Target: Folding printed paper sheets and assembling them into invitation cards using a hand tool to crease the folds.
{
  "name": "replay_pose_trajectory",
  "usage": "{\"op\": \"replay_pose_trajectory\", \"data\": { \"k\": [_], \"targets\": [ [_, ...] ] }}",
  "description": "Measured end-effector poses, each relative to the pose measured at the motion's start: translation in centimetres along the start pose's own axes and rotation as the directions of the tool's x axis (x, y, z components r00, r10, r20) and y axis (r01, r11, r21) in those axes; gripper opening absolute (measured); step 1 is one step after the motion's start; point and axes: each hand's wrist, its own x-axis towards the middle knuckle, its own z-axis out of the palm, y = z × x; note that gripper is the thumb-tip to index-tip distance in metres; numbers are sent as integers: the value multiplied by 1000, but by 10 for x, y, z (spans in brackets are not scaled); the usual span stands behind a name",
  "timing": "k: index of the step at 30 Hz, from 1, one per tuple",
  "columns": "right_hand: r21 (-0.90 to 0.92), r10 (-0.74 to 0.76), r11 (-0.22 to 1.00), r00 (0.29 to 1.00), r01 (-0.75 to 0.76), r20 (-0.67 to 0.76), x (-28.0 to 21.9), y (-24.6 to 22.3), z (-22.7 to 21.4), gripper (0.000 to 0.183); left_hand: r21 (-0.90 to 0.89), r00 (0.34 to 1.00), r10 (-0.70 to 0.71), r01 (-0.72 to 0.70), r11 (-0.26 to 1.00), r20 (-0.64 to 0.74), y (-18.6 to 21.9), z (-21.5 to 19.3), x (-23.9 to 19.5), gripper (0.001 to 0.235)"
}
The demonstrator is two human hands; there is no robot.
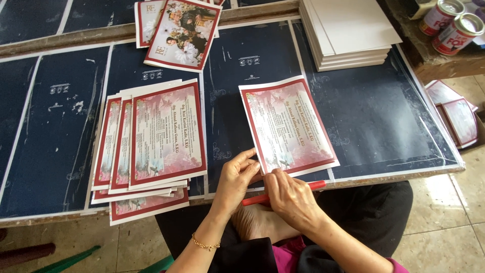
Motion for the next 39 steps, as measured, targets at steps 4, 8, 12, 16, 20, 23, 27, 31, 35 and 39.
{"op": "replay_pose_trajectory", "data": {
  "k": [4, 8, 12, 16, 20, 23, 27, 31, 35, 39],
  "targets": [
    [-32, 29, 999, 999, -30, -42, -1, -2, -1, 24, 33, 1000, 14, -14, 999, 5, -1, 0, 0, 49],
    [-86, -37, 996, 998, 33, -43, 3, -6, -11, 12, 156, 998, 54, -51, 986, -20, -4, -1, 4, 48],
    [37, -47, 998, 998, 48, -33, -11, -4, -14, 12, 171, 997, 77, -71, 983, -27, -1, 5, -2, 30],
    [278, 54, 960, 997, -39, -46, -35, 8, -21, 29, 137, 990, 130, -122, 983, -49, 2, 8, -4, 21],
    [220, 169, 965, 980, -144, -100, -53, 18, -27, 25, 5, 981, 162, -162, 987, -103, -2, 7, 3, 22],
    [193, 231, 959, 968, -208, -101, -65, 18, -25, 22, -115, 979, 186, -196, 974, -88, -5, 2, 11, 23],
    [181, 255, 953, 966, -243, -46, -75, 12, -19, 26, -208, 982, 158, -176, 962, -100, -4, 2, 17, 21],
    [231, 216, 951, 976, -205, -23, -74, 8, -15, 33, -271, 989, 62, -96, 958, -131, -2, 4, 18, 23],
    [271, 180, 947, 984, -174, 0, -74, 6, -11, 39, -312, 988, 47, -91, 946, -147, -4, 7, 18, 23],
    [275, 169, 947, 985, -168, 18, -76, 5, -9, 46, -303, 985, 44, -93, 948, -165, -6, 10, 19, 22]
  ]
}}
